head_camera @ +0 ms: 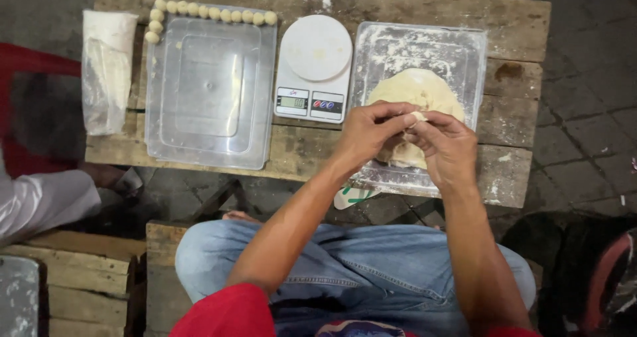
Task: A person portions dough by pinching off small pieces, weighing them on a scale, and rolling them into uniform balls by hand.
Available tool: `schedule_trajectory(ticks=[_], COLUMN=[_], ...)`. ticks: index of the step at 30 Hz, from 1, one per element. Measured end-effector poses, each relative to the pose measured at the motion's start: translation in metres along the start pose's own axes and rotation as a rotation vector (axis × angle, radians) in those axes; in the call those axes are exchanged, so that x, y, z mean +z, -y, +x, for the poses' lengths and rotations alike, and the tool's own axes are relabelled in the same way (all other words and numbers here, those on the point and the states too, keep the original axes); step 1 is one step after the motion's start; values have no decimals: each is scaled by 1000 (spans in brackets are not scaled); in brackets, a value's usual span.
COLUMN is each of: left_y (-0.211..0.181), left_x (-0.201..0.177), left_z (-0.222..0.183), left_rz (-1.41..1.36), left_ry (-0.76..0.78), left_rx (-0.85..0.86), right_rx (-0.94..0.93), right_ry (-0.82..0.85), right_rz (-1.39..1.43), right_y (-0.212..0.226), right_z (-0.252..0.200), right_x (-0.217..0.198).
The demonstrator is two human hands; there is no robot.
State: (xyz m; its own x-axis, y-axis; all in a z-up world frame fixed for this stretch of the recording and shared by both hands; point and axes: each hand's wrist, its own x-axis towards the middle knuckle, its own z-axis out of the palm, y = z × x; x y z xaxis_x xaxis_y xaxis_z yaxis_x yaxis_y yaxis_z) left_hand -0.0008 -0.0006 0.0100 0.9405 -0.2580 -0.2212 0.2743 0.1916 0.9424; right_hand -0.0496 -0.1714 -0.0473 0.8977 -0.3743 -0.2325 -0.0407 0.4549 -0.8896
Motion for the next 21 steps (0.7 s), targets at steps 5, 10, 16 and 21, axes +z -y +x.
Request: schedule_trajectory(ticks=[5, 10, 16, 21], left_y=[17, 37, -2, 28], left_x=[0, -1, 5, 28], left_z=[5, 10, 0, -12], left_rz=[-219, -449, 73, -267], left_ry=[-76, 30, -31, 103], left_rx=[-125, -399, -56, -48], right_rx=[24, 34, -30, -168], right_ry=[-28, 49, 33, -10], right_rz=[24, 80, 26, -202], right_y=[3, -3, -1, 4], right_z=[-1, 4, 3, -1], right_x=[4, -10, -11, 3])
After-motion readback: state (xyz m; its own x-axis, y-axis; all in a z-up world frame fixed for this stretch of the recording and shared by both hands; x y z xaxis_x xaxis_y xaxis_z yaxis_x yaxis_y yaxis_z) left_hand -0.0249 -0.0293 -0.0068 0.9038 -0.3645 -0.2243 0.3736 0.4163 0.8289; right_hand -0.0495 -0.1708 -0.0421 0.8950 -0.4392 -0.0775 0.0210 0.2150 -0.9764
